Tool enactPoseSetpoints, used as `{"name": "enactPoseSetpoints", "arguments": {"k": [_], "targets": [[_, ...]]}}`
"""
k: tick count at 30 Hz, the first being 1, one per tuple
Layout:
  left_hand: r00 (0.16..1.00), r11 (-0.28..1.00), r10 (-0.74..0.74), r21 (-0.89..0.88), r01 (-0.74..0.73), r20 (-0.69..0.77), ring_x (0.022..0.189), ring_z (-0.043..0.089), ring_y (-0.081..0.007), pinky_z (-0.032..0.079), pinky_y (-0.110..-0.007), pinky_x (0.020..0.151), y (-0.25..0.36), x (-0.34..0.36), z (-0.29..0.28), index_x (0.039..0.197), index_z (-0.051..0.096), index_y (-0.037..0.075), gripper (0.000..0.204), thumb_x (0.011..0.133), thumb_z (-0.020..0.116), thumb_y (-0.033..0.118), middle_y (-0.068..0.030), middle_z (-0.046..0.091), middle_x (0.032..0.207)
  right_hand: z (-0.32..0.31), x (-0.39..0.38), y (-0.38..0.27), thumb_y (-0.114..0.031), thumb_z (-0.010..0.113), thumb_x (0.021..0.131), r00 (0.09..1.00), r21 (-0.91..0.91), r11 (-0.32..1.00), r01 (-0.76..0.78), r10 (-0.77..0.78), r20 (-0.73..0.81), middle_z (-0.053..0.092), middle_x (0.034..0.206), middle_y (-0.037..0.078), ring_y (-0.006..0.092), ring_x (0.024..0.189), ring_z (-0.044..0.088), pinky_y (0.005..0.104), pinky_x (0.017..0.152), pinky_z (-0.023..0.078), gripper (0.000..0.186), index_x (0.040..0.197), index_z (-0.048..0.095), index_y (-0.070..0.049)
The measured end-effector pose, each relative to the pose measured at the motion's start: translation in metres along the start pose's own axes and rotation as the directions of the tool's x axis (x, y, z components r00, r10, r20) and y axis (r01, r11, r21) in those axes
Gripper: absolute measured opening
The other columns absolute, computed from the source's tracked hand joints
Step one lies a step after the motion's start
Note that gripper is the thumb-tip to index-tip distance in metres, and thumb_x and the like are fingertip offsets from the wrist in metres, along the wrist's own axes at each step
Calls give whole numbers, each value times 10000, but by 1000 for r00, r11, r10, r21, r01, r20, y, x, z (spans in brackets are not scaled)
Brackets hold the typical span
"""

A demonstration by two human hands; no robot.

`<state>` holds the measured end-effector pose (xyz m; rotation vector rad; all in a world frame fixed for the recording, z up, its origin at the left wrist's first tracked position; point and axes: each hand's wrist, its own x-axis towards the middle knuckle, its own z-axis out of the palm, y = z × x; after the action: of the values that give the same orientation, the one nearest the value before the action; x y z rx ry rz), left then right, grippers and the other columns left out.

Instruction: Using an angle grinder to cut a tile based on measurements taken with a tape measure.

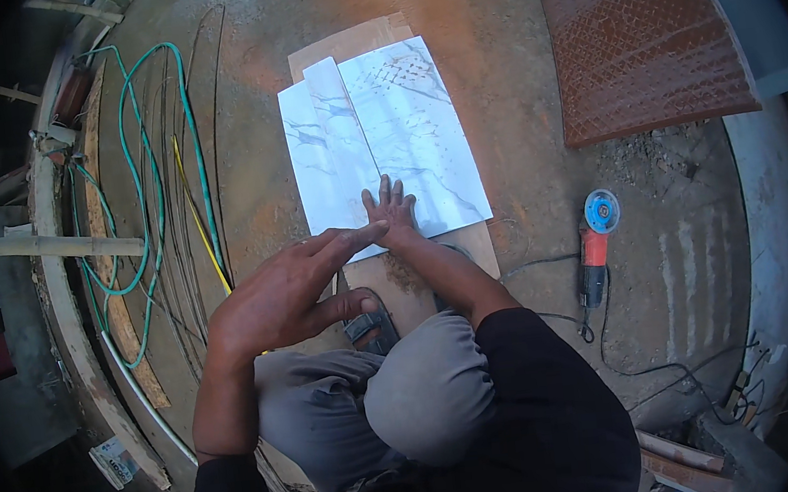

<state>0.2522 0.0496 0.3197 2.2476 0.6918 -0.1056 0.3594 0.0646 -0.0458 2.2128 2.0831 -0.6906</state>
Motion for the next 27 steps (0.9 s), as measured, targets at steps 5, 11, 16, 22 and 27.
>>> {"name": "enactPoseSetpoints", "arguments": {"k": [5, 11, 16, 22, 27], "targets": [[996, 997, -69, 30, 68, 54, 1092, 573, -415, 468, -480, 905, 7, 7, 2, 1427, 381, 109, 671, 870, 644, 378, -216, 582, 1229, 28, 16, 19, -425, 522, 885, 994, -25, 999, -33, 30, -108, 138, 1539, 304, 458, 1389, 220, 626, 956, 337, 673, 1458, 292, -157], [993, 994, 108, 5, -108, 47, 1122, 563, -409, 467, -478, 908, 18, 19, 7, 1428, 379, 110, 683, 864, 650, 385, -216, 582, 1230, 27, 5, 4, -426, 531, 878, 996, -37, 999, 11, -15, -92, 130, 1541, 304, 487, 1384, 188, 675, 943, 304, 677, 1456, 294, -166], [995, 998, -57, 45, 53, 83, 1130, 562, -406, 456, -474, 936, 16, 18, 2, 1435, 373, 114, 700, 860, 650, 404, -217, 576, 1241, -8, -2, 11, -491, 542, 872, 1000, 26, 1000, -6, 7, -10, 78, 1538, 318, 539, 1377, 161, 695, 972, 279, 743, 1470, 276, -140], [991, 994, 102, -38, -99, 84, 1147, 550, -409, 449, -469, 948, 17, 18, 6, 1448, 347, 103, 718, 875, 630, 430, -211, 565, 1261, 6, -5, -12, -469, 557, 847, 996, -71, 994, 84, -84, 11, 68, 1567, 258, 531, 1381, 147, 696, 962, 263, 703, 1469, 305, -259], [997, 1000, -16, -21, 17, 69, 1132, 550, -416, 442, -480, 950, 7, 7, -2, 1458, 326, 106, 708, 895, 615, 424, -209, 558, 1267, 4, 6, 5, -449, 710, 728, 997, -49, 999, -1, -3, -80, 103, 1560, 254, 456, 1399, 181, 554, 1009, 329, 889, 1479, 275, -256]]}}
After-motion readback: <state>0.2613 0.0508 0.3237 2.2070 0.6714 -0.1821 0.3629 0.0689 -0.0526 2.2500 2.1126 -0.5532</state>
